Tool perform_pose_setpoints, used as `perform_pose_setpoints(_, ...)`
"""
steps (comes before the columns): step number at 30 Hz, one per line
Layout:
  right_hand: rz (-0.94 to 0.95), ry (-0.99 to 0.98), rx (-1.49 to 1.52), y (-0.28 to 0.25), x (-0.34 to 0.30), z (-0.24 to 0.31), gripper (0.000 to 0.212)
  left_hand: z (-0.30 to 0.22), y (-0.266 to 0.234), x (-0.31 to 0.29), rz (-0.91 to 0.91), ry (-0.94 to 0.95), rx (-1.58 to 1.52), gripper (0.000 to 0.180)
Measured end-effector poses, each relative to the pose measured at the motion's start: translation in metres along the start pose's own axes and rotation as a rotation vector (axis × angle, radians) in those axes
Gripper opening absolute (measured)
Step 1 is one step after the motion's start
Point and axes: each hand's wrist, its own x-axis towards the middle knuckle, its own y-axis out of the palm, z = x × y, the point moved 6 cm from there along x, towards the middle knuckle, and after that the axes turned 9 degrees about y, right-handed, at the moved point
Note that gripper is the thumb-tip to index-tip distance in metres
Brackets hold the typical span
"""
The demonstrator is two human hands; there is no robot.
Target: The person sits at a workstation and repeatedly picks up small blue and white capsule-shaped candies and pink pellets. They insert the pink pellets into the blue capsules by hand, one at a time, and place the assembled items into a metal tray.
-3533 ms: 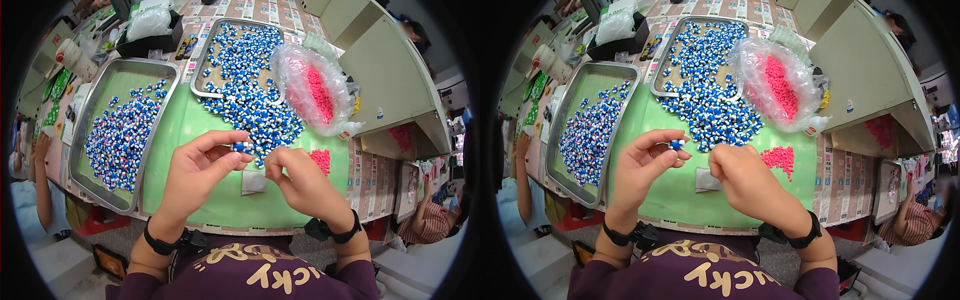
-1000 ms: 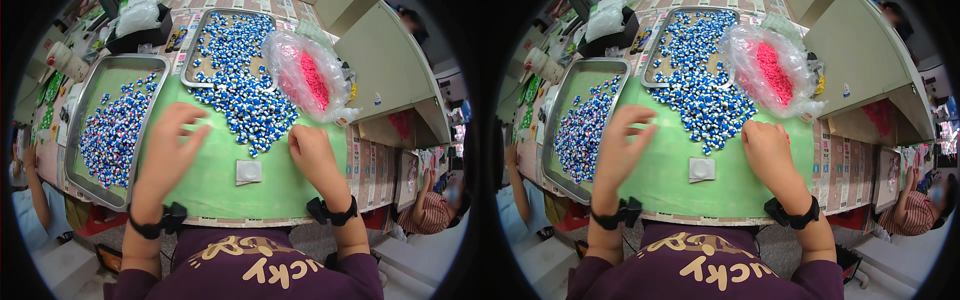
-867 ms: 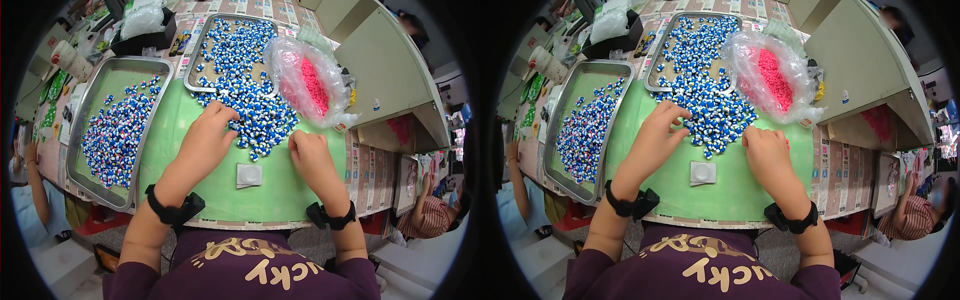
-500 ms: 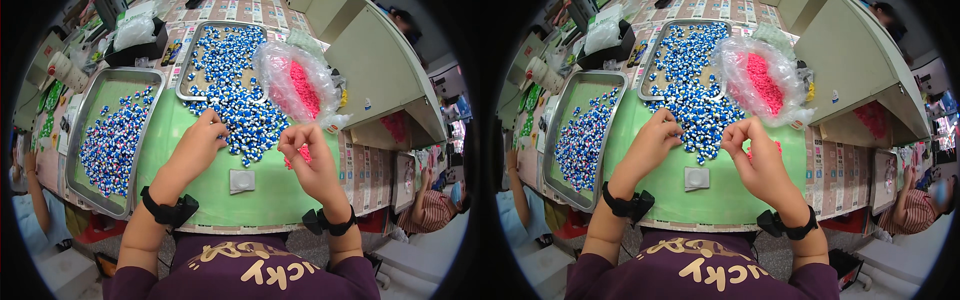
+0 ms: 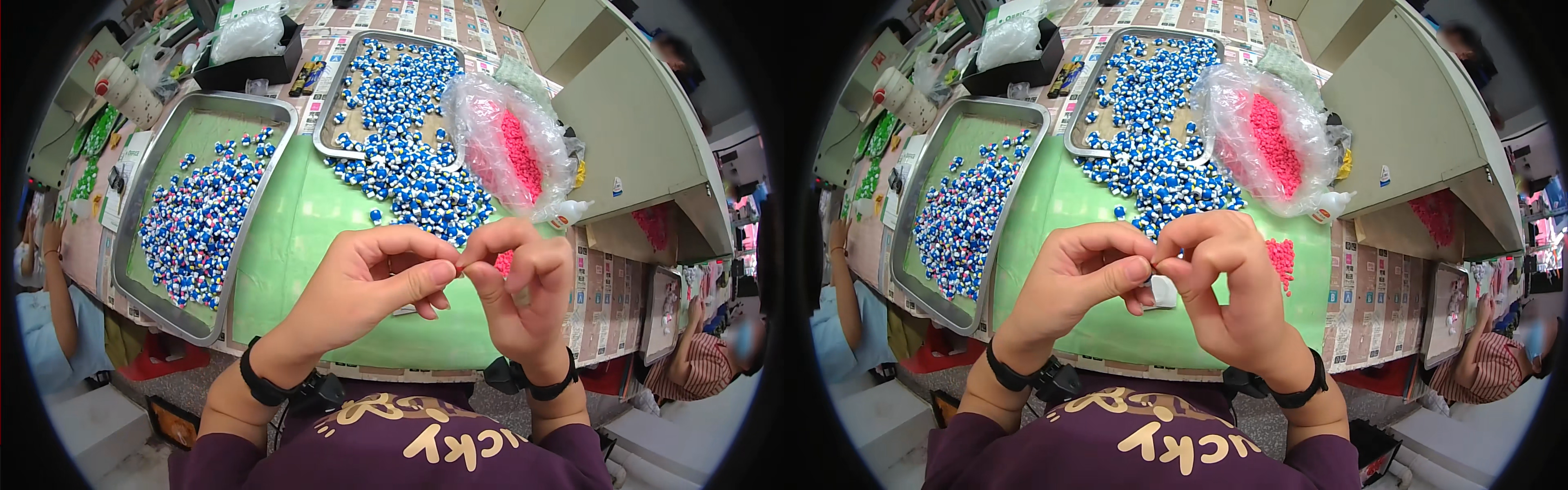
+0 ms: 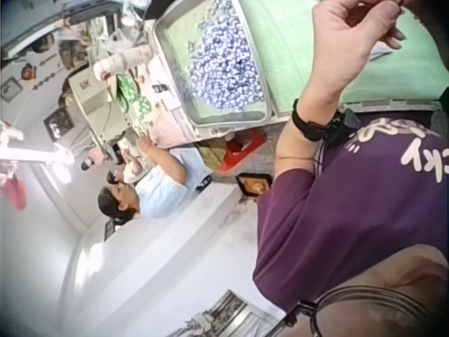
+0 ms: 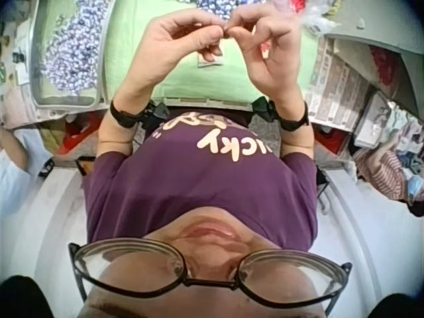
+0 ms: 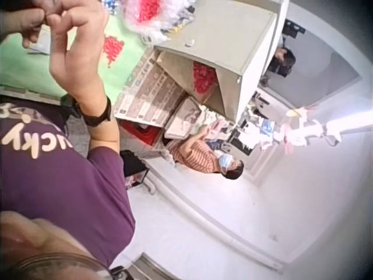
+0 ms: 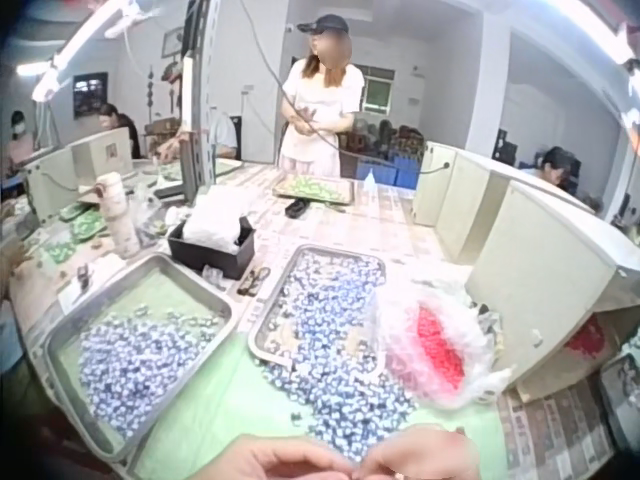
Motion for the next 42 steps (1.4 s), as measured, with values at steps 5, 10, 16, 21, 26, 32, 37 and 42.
perform_pose_setpoints(5,0.013,-0.05,-0.058,0.004,-0.002,0.003,0.028,0.006,-0.002,0.001,0.004,-0.008,-0.023,0.013)
perform_pose_setpoints(10,0.01,-0.039,-0.045,0.002,-0.005,0.0,0.026,0.005,-0.002,-0.001,-0.008,0.027,0.001,0.012)
perform_pose_setpoints(16,0.035,-0.078,-0.18,0.008,-0.002,0.005,0.027,0.005,-0.006,-0.003,-0.044,0.018,0.086,0.013)
perform_pose_setpoints(21,0.085,-0.109,-0.286,0.017,-0.003,-0.003,0.028,0.007,-0.021,-0.008,-0.089,0.095,0.249,0.023)
perform_pose_setpoints(26,0.372,0.041,-0.416,0.027,-0.01,-0.029,0.02,-0.001,-0.049,-0.015,-0.176,0.157,0.288,0.032)
perform_pose_setpoints(32,0.566,0.119,-0.537,0.038,-0.021,-0.042,0.016,-0.006,-0.059,-0.026,-0.225,0.132,0.251,0.035)
perform_pose_setpoints(37,0.538,0.138,-0.495,0.038,-0.017,-0.04,0.018,-0.006,-0.052,-0.022,-0.203,0.216,0.31,0.03)
perform_pose_setpoints(42,0.274,0.244,-0.119,0.019,-0.004,-0.02,0.025,0.0,-0.038,-0.016,-0.18,0.169,0.169,0.029)
